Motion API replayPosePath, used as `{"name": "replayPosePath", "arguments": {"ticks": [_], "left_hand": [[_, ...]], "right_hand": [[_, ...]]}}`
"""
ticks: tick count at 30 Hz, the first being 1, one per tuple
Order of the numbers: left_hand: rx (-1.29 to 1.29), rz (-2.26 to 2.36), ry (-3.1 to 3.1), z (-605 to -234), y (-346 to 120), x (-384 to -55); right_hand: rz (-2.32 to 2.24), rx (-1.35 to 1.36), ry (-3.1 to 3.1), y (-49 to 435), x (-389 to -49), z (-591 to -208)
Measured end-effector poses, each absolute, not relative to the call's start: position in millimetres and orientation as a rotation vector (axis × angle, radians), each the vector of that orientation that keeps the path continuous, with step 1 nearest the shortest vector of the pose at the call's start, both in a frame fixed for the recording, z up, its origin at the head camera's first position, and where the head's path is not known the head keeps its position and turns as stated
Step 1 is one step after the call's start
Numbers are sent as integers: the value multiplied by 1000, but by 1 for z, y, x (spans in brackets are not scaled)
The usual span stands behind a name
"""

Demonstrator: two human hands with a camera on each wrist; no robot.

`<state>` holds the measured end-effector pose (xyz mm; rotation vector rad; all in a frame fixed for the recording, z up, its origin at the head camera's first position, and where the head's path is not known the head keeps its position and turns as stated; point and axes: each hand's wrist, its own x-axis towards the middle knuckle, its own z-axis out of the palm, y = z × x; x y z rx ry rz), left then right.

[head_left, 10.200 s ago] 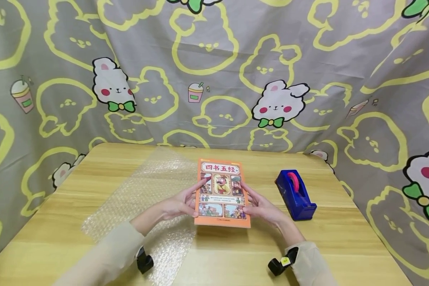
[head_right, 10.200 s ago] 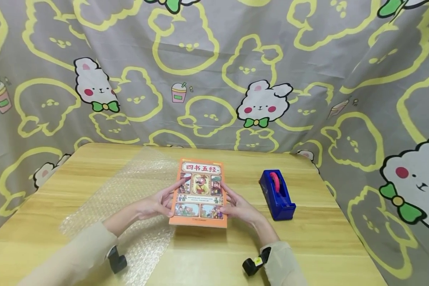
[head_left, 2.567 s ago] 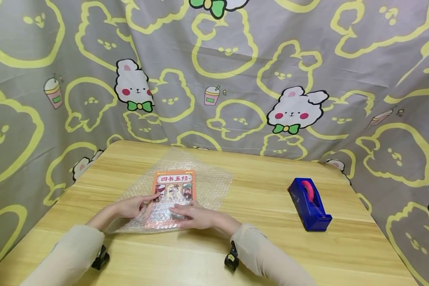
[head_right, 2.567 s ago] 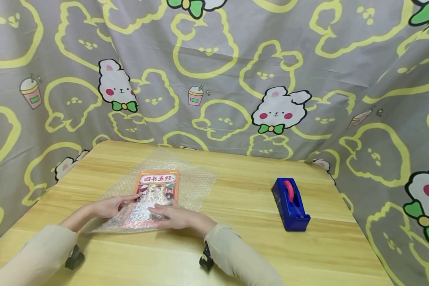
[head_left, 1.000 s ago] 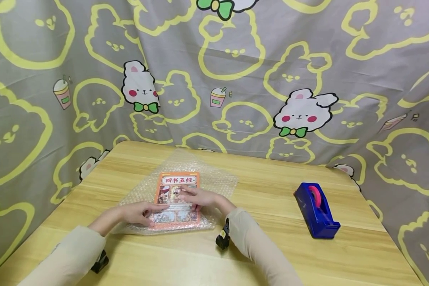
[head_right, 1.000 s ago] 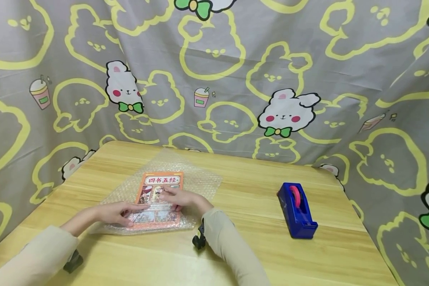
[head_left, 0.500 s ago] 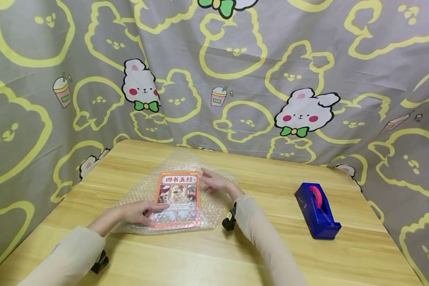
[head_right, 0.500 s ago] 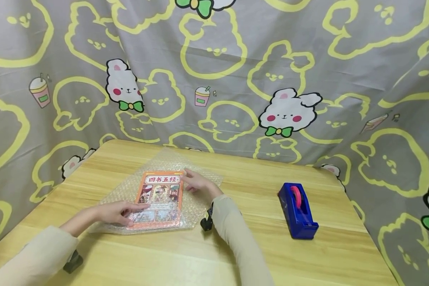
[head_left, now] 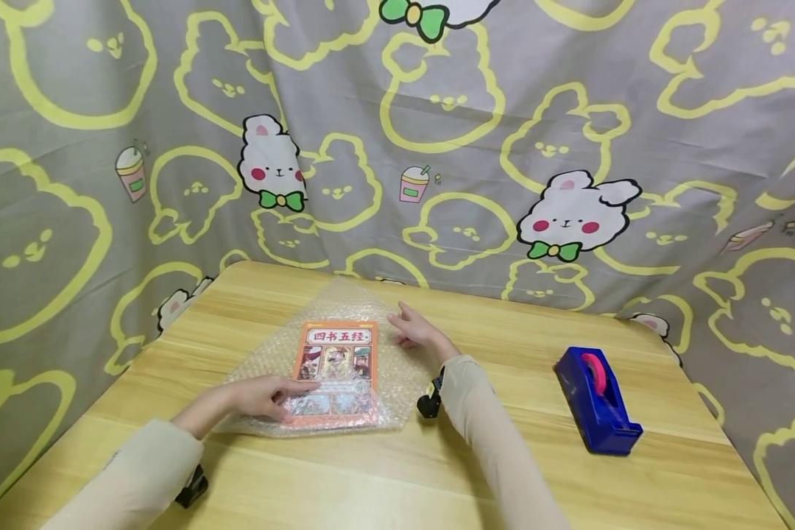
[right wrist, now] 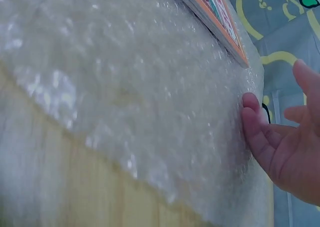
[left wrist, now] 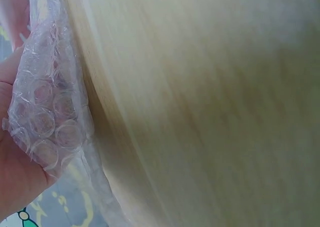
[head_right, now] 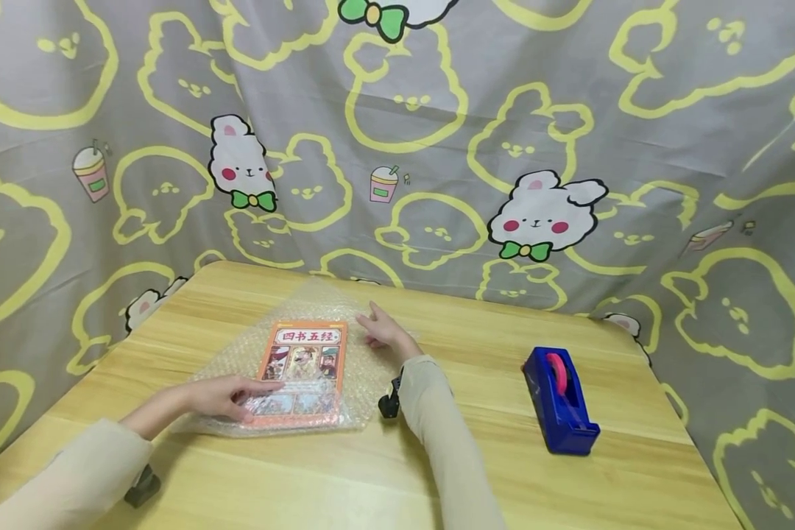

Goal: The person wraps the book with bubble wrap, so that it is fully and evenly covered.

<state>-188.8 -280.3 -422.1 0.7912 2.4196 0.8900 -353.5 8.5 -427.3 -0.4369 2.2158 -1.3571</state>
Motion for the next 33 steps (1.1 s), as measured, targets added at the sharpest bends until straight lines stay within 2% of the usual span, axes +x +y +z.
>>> {"name": "replayPosePath", "arguments": {"ticks": [4,7,10,12,15,19,33], "left_hand": [[780,885,2418,-423,-280,-189],[765,885,2416,-424,-279,-190],[757,882,2413,-425,-279,-191],[743,882,2408,-424,-279,-192],[724,877,2403,-424,-279,-192],[711,872,2403,-424,-280,-192],[683,864,2429,-423,-280,-192]], "right_hand": [[-1419,-457,2253,5,-379,-463],[-1479,-418,2258,0,-386,-474],[-1584,-348,2218,-10,-379,-464],[-1603,-277,2203,-17,-356,-432],[-1698,-273,2086,-24,-352,-421],[-1818,-241,1943,-35,-366,-433],[-1948,-298,1865,-47,-372,-427]]}}
